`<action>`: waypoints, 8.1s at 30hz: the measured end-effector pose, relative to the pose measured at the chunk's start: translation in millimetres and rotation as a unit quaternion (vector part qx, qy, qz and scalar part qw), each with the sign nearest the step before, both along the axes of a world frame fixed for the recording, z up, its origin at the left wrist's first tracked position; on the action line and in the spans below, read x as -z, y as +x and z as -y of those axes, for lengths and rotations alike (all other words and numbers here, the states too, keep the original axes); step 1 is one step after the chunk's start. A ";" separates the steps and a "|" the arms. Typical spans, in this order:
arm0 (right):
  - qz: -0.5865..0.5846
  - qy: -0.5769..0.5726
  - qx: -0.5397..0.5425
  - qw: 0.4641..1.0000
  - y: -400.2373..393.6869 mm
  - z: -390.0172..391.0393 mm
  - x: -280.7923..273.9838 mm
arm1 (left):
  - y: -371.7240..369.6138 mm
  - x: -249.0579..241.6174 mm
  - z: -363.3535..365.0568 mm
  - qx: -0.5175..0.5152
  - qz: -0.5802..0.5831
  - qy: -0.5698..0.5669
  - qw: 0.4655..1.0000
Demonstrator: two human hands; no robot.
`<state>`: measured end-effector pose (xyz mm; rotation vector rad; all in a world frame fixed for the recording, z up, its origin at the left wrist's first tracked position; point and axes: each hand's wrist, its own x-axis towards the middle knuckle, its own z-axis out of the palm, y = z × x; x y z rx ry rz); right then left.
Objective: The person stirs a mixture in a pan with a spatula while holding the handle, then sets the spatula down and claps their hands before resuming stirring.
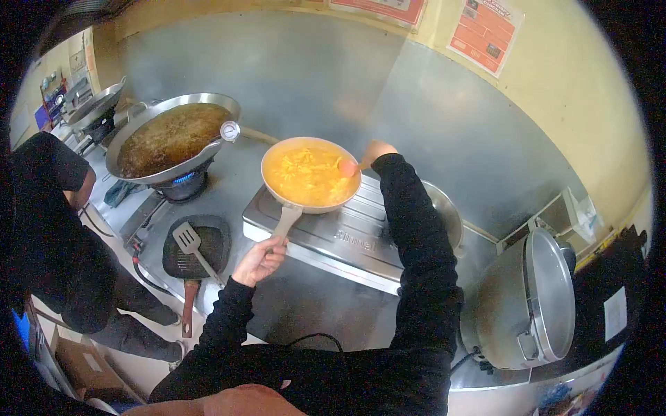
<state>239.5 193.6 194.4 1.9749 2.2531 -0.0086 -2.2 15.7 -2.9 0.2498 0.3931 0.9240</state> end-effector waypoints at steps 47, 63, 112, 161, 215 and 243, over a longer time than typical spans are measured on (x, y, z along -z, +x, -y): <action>-0.043 0.227 -0.235 0.944 -29.2 -29.6 46.7 | 1.2 -3.5 -1.6 0.015 -0.013 -0.010 1.000; 0.010 0.121 -0.284 0.951 -23.8 63.9 37.1 | 5.8 -3.8 -1.1 0.029 0.012 -0.022 0.999; 0.070 0.126 -0.387 0.910 -32.6 85.5 16.0 | -0.8 -10.8 0.3 0.033 -0.047 -0.012 0.998; -0.005 0.162 -0.149 0.975 -49.2 3.8 33.2 | -1.7 -0.2 -5.5 0.070 0.033 -0.035 0.996; 0.019 -0.006 -0.185 0.982 -99.8 -35.6 32.9 | 1.9 -9.6 -6.6 0.038 -0.112 0.004 0.993; -0.123 -0.040 -0.036 0.991 10.3 -98.7 49.1 | 0.3 -24.1 -5.7 0.063 -0.169 0.019 0.983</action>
